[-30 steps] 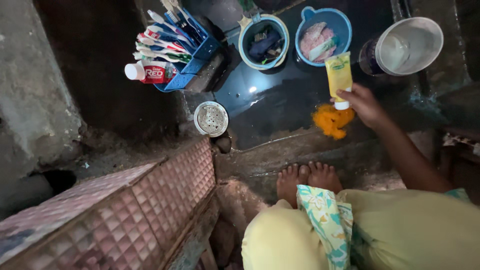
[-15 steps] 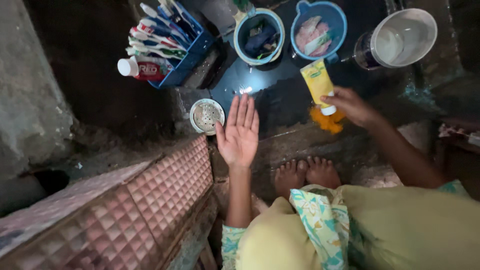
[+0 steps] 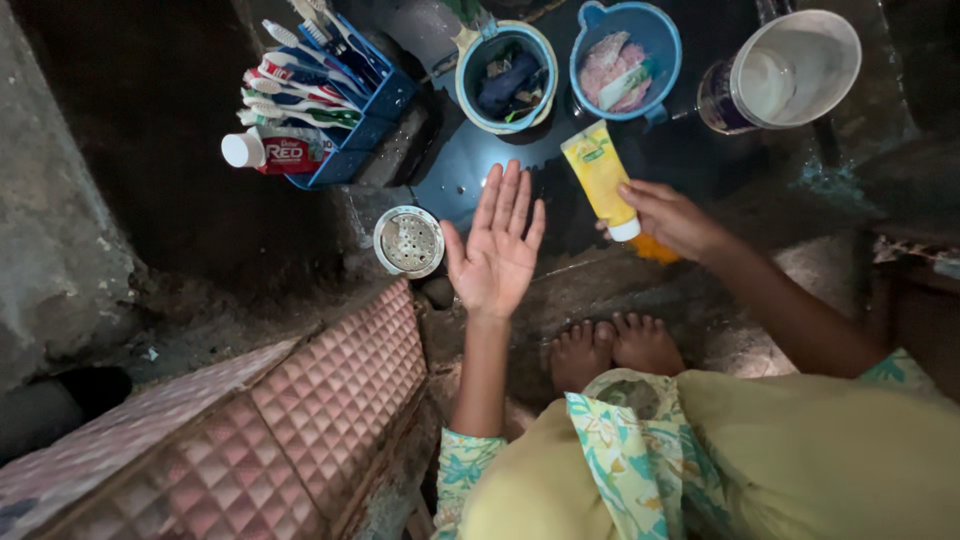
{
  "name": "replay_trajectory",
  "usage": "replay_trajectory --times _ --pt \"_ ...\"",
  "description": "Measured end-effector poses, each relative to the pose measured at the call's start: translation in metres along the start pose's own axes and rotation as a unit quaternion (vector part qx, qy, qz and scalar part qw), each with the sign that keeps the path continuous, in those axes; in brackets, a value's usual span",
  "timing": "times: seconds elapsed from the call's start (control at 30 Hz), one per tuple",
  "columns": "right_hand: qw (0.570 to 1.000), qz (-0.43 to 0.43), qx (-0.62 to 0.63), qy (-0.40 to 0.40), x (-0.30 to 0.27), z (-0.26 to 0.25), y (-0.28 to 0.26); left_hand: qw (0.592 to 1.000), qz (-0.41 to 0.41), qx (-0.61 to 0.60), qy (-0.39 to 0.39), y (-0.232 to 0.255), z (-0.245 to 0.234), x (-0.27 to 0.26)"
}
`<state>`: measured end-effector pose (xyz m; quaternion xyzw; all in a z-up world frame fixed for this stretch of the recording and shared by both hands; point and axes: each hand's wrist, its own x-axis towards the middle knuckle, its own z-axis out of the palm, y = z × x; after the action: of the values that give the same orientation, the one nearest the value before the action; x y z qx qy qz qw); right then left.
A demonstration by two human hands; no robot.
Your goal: The person cleans and organizes toiletries including toothpaste tubes, toothbrushes, and cups by hand and with a sponge at a floor-level wash area.
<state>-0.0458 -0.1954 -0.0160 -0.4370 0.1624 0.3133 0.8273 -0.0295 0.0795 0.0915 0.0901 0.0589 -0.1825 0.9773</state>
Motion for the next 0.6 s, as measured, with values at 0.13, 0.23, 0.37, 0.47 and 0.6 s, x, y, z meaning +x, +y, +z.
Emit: replay_trajectory --times 0.13,0.23,0.37,0.47,0.6 --pt "1.000 -0.001 0.003 -0.002 0.006 0.010 0.008 0.975 -0.062 0.215 0.016 -0.006 -0.039 0.012" --pt "0.993 -0.040 -0.113 -0.016 0.013 0.018 0.027 0.935 -0.125 0.328 0.050 -0.029 -0.071 0.025" --pt "0.960 -0.040 -0.273 -0.046 0.019 0.006 0.035 0.930 -0.166 0.325 0.048 -0.033 -0.067 0.037" --pt "0.942 -0.079 -0.326 0.028 0.012 -0.016 0.021 0.925 -0.161 0.342 0.040 -0.022 -0.047 0.055" --pt "0.570 -0.062 -0.805 0.151 -0.007 -0.032 0.025 0.930 -0.175 0.318 0.057 0.004 -0.037 0.059"
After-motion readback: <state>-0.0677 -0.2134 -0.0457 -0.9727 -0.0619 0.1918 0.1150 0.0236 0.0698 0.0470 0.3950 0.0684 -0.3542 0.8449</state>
